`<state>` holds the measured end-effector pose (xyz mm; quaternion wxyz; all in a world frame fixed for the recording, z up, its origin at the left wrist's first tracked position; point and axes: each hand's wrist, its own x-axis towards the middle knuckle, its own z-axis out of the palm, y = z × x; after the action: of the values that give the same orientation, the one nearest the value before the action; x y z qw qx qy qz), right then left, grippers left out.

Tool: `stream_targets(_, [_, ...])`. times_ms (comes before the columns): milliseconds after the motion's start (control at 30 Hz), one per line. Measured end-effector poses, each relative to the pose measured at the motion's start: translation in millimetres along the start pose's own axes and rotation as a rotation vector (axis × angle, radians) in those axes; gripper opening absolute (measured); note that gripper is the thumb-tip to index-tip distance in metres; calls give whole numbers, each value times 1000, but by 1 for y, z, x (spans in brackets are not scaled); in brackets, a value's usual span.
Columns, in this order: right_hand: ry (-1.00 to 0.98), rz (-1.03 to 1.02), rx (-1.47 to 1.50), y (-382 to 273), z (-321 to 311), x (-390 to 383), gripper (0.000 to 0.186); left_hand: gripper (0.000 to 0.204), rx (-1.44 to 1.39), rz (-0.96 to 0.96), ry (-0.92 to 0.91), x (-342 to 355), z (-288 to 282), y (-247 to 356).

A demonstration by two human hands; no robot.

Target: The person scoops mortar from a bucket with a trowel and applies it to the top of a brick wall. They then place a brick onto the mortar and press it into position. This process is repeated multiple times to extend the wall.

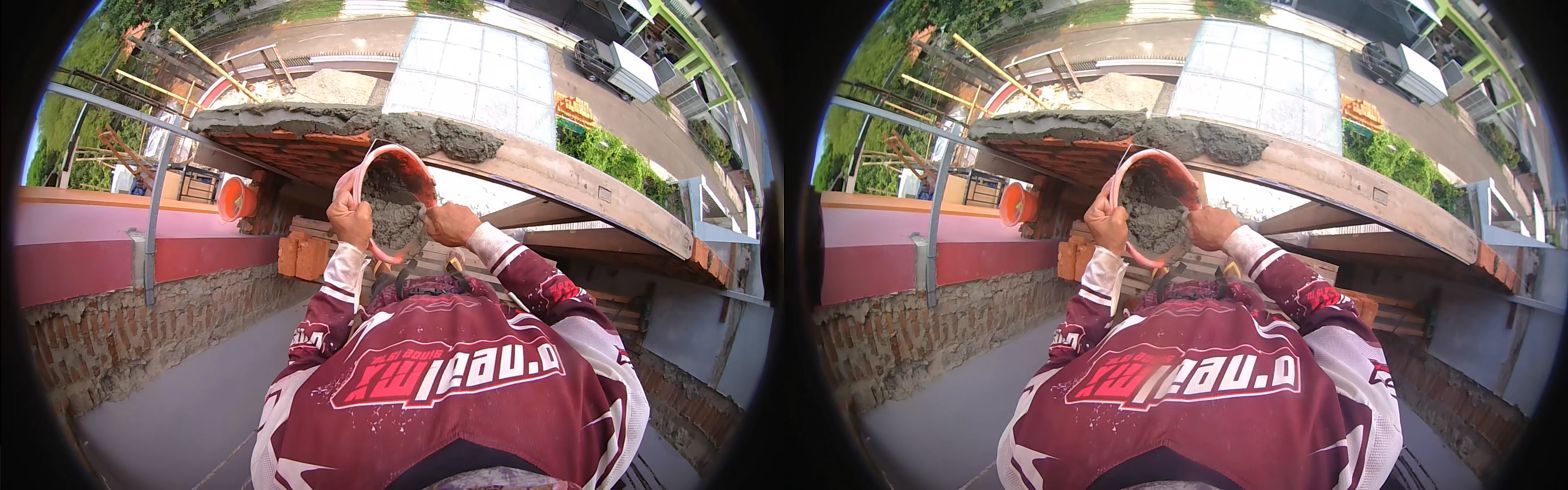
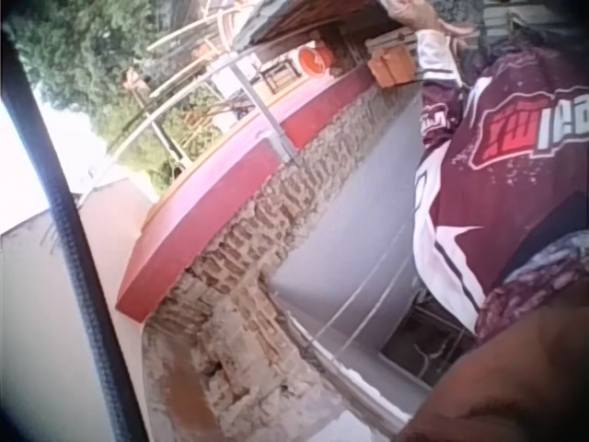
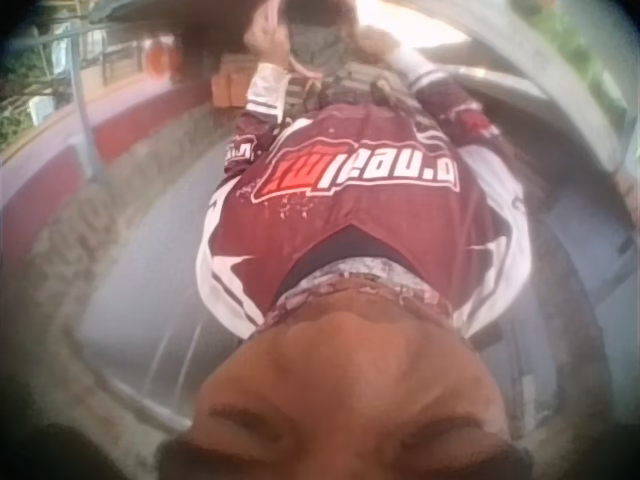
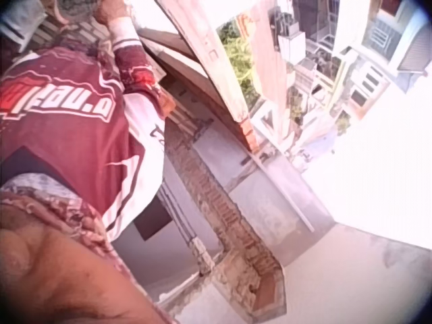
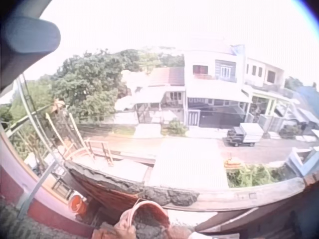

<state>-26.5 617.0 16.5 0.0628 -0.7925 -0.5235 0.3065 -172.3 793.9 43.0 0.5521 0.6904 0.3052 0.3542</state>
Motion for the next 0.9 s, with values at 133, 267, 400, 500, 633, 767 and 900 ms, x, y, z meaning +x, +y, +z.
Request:
stream_targets(133, [-352, 94, 826, -11, 10, -11, 28, 52, 63, 40, 35, 6, -5, -23])
stream_targets(267, [-251, -127, 756, -22, 7, -23, 29, 54, -15, -147, 2, -1, -32, -33])
stream_targets(400, [281, -304, -72, -13, 25, -35, 25, 43, -34, -139, 71, -17, -33, -24])
stream_targets(500, [345, -195, -124, -6, 14, -37, 31, 36, 3, -60, 94, -24, -27, -26])
stream_targets(633, [170, 80, -49, 4, -13, -19, 26, 43, 104, -19, 42, -23, -9, -21])
stream_targets(767, [18, -193, 371, 6, 52, -2, 33, 48, 75, -42, 67, -14, 4, -9])
stream_targets(900, [-324, -1, 845, -11, 40, -20, 37, 51, 74, -121, -5, -7, -5, -22])
